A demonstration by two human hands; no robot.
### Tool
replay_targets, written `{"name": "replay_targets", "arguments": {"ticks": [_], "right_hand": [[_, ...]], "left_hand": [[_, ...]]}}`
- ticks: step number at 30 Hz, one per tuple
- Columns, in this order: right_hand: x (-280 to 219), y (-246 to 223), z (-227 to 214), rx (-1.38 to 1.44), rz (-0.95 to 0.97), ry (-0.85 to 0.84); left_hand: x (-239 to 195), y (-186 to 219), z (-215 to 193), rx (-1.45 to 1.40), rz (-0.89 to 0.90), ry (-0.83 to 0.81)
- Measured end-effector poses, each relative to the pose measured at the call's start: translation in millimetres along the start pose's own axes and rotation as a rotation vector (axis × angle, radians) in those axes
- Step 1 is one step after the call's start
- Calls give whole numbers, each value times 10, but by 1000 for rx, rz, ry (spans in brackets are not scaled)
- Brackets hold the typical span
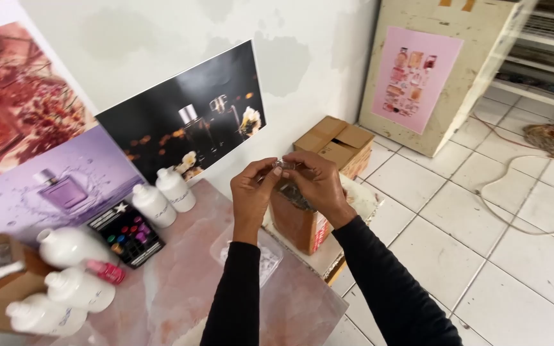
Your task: Assembling perfume samples by wrapping small sticks in paper squares.
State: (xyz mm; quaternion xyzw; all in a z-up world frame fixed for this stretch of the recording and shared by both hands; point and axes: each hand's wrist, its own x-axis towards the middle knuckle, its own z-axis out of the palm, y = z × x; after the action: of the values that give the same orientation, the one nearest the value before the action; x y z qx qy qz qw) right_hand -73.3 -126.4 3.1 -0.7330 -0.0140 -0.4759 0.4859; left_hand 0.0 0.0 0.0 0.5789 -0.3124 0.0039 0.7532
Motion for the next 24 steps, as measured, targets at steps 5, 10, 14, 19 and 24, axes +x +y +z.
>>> {"name": "replay_targets", "arguments": {"ticks": [5,10,14,19,24], "right_hand": [[-170,-448,354,101,-36,-88],[-535,-576,843,207,26,-186],[-993,-550,1311,196,38,-326],[-1669,-392,1914,285,98,-424],[-2342,-251,2308,428,261,-536]], "left_hand": [[-258,187,-297,-43,99,92],[-636,249,-827,-20,55,225],[-1096,124,-1393,21,-20,357],[-1714,18,-2025,79,-55,467],[-2313,-157,-2448,178,-141,542]]}}
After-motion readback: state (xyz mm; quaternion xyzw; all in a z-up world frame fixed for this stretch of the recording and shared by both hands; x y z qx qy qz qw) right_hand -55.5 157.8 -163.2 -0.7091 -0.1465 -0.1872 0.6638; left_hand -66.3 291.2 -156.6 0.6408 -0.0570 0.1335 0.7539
